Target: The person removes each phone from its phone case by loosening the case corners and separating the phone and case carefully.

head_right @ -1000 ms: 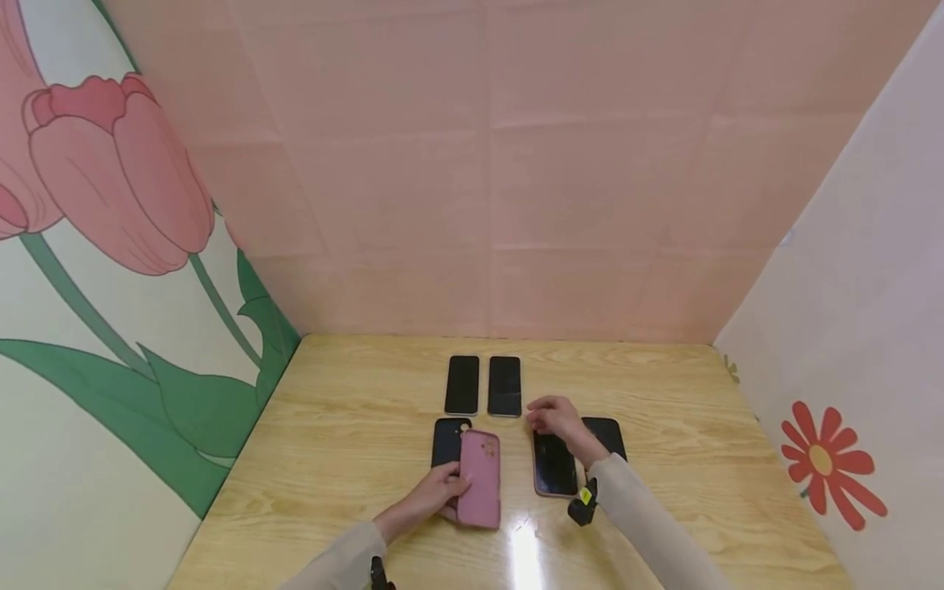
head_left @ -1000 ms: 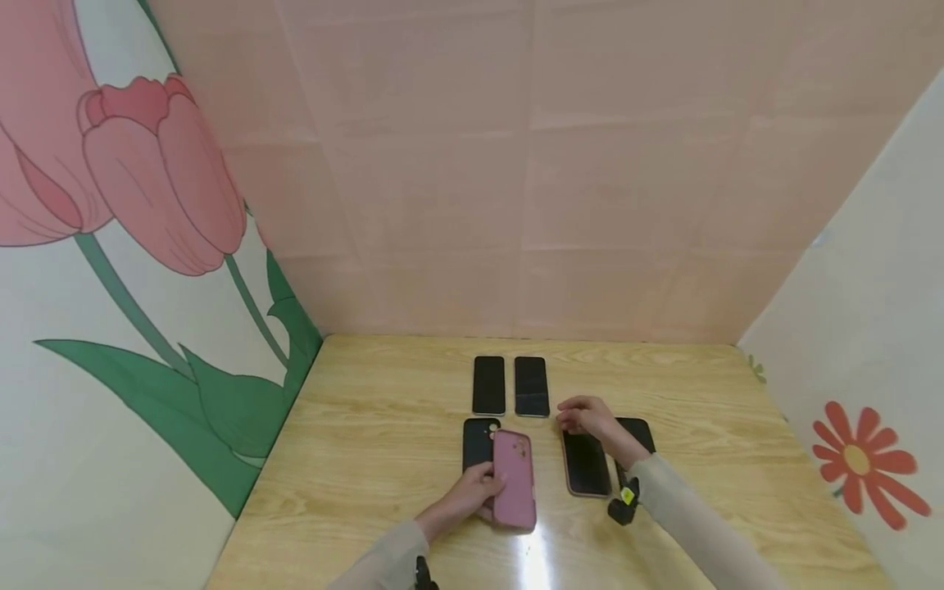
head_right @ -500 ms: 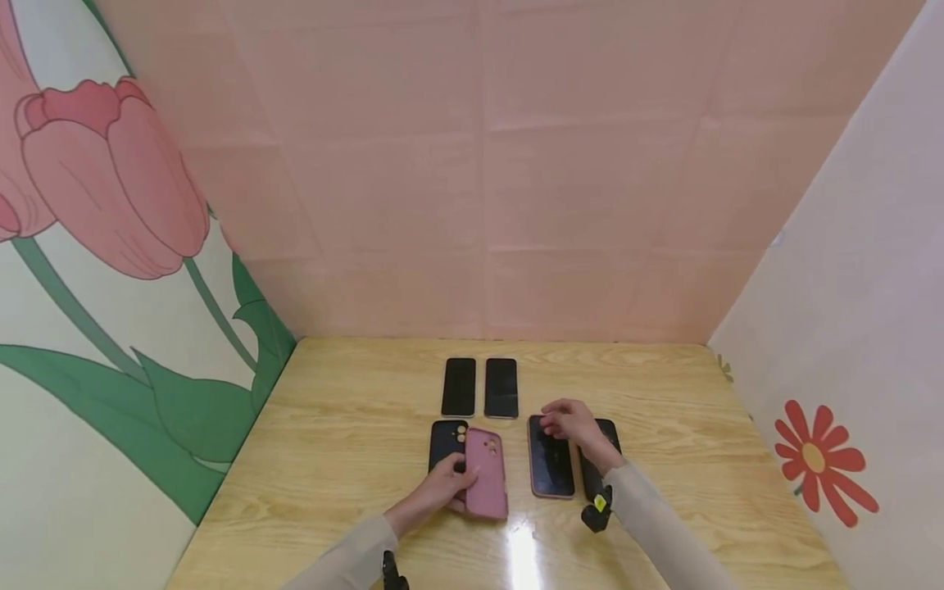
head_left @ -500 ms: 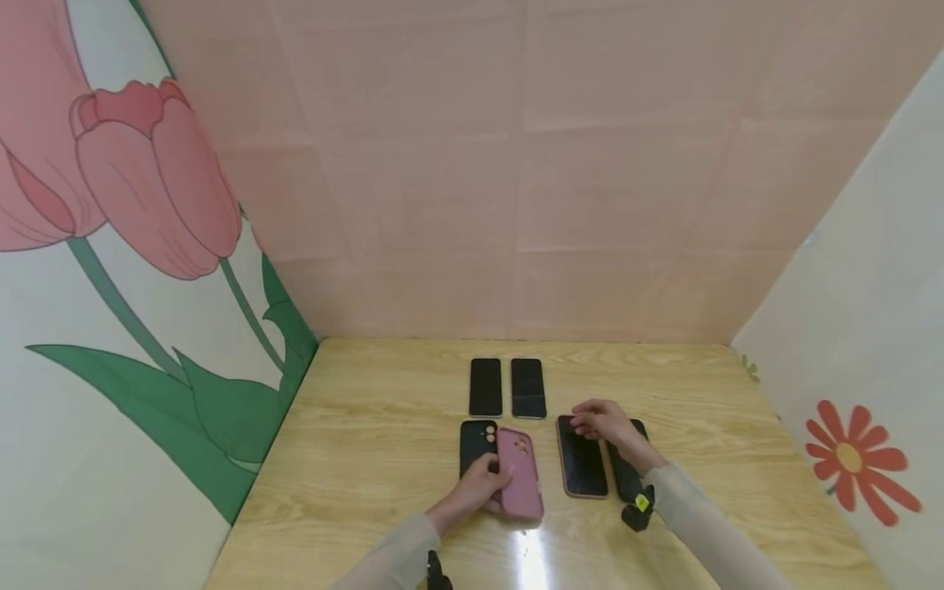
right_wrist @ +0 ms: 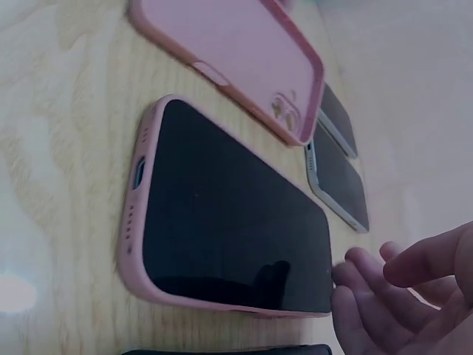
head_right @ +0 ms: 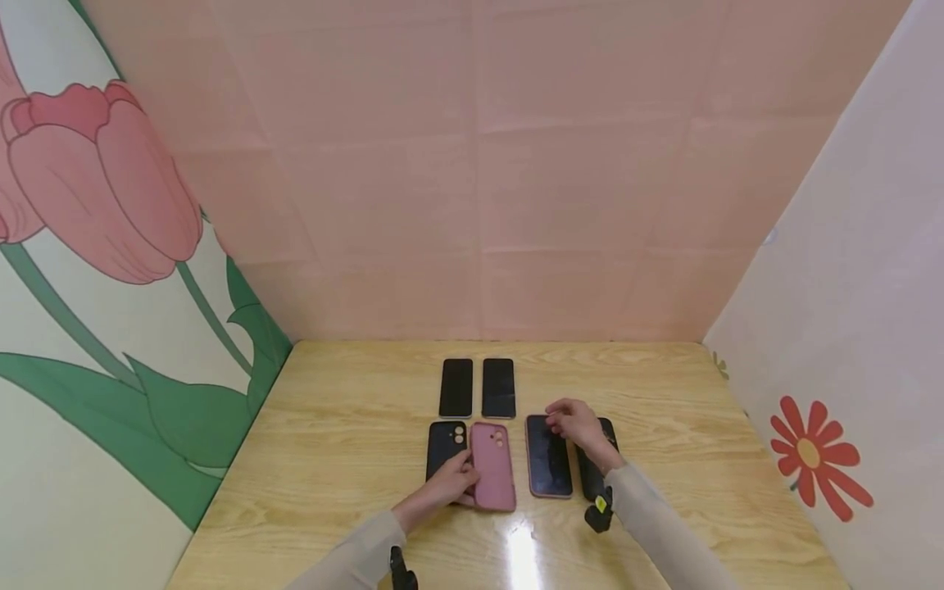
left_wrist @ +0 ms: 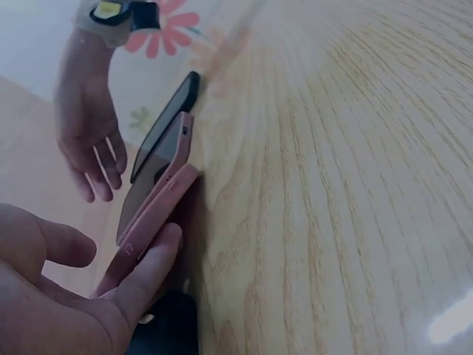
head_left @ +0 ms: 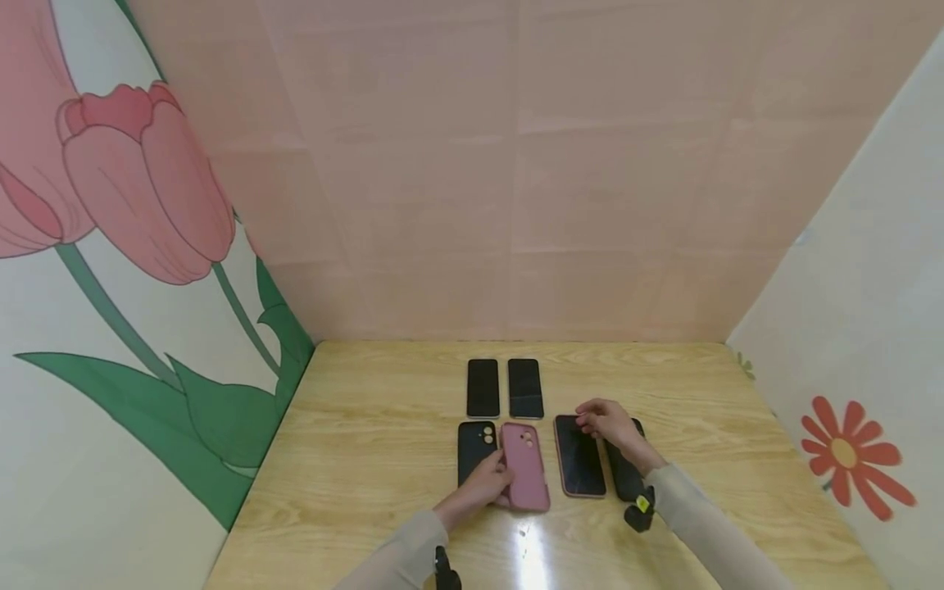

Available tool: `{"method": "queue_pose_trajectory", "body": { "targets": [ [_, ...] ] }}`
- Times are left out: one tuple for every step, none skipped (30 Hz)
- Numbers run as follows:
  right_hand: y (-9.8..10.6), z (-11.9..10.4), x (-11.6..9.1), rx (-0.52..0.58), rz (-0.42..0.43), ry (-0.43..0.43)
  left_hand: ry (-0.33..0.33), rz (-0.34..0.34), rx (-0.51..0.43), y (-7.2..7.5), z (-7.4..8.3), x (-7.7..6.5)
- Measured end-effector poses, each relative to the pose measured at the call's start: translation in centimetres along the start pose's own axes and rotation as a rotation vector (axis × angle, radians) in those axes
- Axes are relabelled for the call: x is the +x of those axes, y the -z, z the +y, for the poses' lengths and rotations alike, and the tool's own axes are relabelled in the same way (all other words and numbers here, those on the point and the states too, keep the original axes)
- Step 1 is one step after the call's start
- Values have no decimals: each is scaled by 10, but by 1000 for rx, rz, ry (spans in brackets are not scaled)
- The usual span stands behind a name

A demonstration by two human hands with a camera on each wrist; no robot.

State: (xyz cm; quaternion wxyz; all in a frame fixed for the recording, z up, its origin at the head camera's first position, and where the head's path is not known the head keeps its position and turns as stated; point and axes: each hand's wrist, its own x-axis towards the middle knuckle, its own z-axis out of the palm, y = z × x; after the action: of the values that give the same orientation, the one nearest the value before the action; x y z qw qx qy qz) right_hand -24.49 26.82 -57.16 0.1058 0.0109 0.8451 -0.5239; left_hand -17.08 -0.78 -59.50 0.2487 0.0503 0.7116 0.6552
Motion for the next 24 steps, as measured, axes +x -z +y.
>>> {"method": "queue_pose_trajectory", "body": {
  "targets": [
    [-1, 0, 0, -34, 13, 9, -3, -7, 1, 0, 1, 0],
    [-1, 1, 0, -72, 28, 11, -6, -14, 3, 0, 1, 0],
    [-2, 2, 0, -121, 41, 17, -12, -21, 5, 0, 2, 0],
    [-3, 3, 1, -174, 53, 21, -14, -25, 6, 0, 3, -1],
    [-4, 4, 1, -225, 63, 27, -16, -28, 7, 0, 4, -2],
    [-5, 6, 1, -271, 73, 32, -20, -32, 7, 0, 6, -3],
    [-6, 8, 2, -311, 80, 46, -24, -34, 5, 0, 7, -4],
    [-6, 10, 2, -348, 92, 58, -31, -35, 6, 1, 7, -5],
    [-6, 11, 2, -385, 104, 78, -37, -37, 4, 1, 8, -6],
    [-6, 12, 2, -411, 115, 102, -39, -39, -4, 2, 9, -7],
    [-6, 13, 2, -435, 127, 125, -43, -41, -9, 3, 10, -8],
    [-6, 15, 2, -461, 136, 148, -47, -44, -16, 3, 11, -8],
    [-6, 16, 2, -483, 143, 167, -50, -43, -21, 4, 11, -9],
    [-7, 17, 3, -502, 145, 180, -51, -41, -19, 5, 12, -9],
    [-7, 17, 4, -518, 141, 189, -46, -39, -15, 7, 14, -9],
    [-7, 18, 5, -529, 131, 189, -44, -35, -12, 8, 15, -9],
    [-8, 19, 6, -538, 113, 176, -44, -33, -1, 9, 15, -9],
    [-9, 20, 6, -534, 91, 163, -43, -32, 6, 10, 15, -9],
    [-10, 20, 7, -526, 69, 145, -42, -31, 15, 11, 16, -9],
    [-12, 21, 7, -521, 47, 125, -40, -33, 23, 12, 16, -9],
    [-14, 22, 8, -516, 27, 105, -39, -34, 26, 12, 16, -8],
    [-16, 23, 8, -510, 8, 85, -39, -37, 23, 12, 15, -9],
    [-18, 23, 9, -502, -6, 71, -38, -41, 22, 12, 15, -9],
    [-19, 23, 9, -497, -13, 66, -34, -41, 19, 12, 15, -9]
  ]
}}
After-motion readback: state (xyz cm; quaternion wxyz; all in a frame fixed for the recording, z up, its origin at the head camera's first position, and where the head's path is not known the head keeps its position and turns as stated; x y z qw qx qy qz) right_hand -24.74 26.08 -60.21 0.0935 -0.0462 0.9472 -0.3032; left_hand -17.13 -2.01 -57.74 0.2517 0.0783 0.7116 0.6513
